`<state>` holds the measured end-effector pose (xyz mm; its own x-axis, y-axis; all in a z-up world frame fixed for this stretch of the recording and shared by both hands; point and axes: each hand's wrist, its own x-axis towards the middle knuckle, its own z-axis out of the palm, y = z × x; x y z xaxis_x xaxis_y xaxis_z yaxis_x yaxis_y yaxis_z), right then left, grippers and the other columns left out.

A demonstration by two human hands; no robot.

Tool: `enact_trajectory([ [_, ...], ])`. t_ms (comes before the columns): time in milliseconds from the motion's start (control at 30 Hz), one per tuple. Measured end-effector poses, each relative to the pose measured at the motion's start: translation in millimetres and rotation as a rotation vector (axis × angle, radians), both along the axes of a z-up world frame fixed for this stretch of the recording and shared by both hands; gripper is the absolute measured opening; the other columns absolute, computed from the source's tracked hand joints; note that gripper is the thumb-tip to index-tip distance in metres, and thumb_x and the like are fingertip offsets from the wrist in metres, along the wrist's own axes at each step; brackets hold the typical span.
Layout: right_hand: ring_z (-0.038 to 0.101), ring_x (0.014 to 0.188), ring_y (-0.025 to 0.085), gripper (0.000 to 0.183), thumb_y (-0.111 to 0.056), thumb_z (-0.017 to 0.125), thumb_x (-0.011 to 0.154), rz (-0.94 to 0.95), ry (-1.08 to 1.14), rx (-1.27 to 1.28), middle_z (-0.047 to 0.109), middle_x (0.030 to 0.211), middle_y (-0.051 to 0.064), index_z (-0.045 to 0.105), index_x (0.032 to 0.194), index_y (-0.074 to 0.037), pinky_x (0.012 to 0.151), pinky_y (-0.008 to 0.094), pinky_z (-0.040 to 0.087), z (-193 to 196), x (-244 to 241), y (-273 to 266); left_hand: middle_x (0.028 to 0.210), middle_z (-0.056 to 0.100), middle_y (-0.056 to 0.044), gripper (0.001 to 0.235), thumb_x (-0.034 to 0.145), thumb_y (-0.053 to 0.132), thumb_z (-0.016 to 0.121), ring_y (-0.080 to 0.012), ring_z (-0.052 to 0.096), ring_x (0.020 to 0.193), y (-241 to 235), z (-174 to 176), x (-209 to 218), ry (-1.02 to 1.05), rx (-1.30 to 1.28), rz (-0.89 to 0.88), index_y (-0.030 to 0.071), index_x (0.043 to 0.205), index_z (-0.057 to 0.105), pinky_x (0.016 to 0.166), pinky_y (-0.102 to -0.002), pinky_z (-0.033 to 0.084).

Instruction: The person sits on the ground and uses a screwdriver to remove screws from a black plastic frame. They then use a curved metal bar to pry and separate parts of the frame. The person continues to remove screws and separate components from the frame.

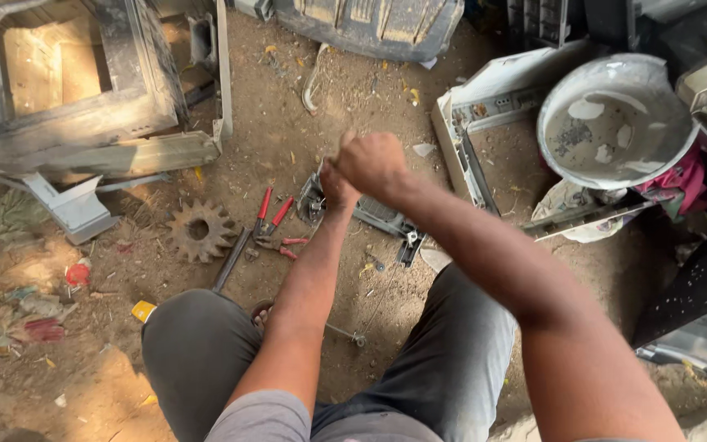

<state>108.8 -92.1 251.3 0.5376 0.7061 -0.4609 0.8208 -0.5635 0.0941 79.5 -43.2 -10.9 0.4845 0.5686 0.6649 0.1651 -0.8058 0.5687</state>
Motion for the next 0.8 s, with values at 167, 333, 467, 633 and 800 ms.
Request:
enact_trajectory([
  [167,0.045,0.054,0.013,0.030,-0.039,0.043,0.111,0.381,-0.010,0.064,0.052,0.070,0.002,0.059,0.121,-0.017,0.041,0.030,0.041,-15.0,11.4,-0.4,0.091,0.071,-0.007,0.024,0.099,0.032,0.068,-0.0201,0.069,0.070,24.9,26.5,-12.7,0.160,-0.572,-0.416,0.007,0.099,0.069,0.050,-0.034,0.056],
  [333,0.051,0.097,0.018,0.017,-0.034,0.070,0.088,0.819,-0.151,0.149,0.055,0.103,0.000,0.074,0.102,-0.023,0.084,0.031,0.054,-26.2,27.7,-4.6,0.096,0.071,-0.012,0.036,0.103,0.038,0.070,-0.0209,0.070,0.079,51.5,23.6,-8.8,0.516,-0.239,-0.448,0.003,0.111,0.064,0.064,-0.034,0.062],
  [467,0.051,0.102,0.020,0.011,-0.027,0.067,0.103,0.676,0.015,0.319,0.058,0.105,0.000,0.072,0.110,-0.020,0.083,0.030,0.057,-18.3,18.4,-3.2,0.102,0.066,-0.021,0.040,0.092,0.031,0.077,-0.0258,0.070,0.087,26.5,14.8,-1.6,0.247,-0.223,-0.248,-0.001,0.110,0.063,0.068,-0.035,0.063],
  [633,0.056,0.090,0.018,0.032,-0.037,0.059,0.097,0.254,0.030,0.414,0.062,0.102,0.007,0.063,0.121,-0.016,0.070,0.033,0.057,0.7,5.6,-0.8,0.106,0.068,-0.020,0.038,0.084,0.028,0.082,-0.0260,0.071,0.091,-1.2,16.8,-2.9,0.146,-0.337,-0.102,0.002,0.105,0.064,0.076,-0.038,0.062],
  [800,0.058,0.081,0.016,0.036,-0.034,0.043,0.113,0.153,0.008,0.106,0.065,0.101,0.009,0.068,0.117,-0.007,0.075,0.035,0.057,8.1,4.9,1.5,0.092,0.071,-0.020,0.045,0.076,0.029,0.085,-0.0299,0.071,0.083,11.4,31.0,-7.0,0.206,-0.538,0.008,-0.002,0.100,0.063,0.072,-0.044,0.060],
])
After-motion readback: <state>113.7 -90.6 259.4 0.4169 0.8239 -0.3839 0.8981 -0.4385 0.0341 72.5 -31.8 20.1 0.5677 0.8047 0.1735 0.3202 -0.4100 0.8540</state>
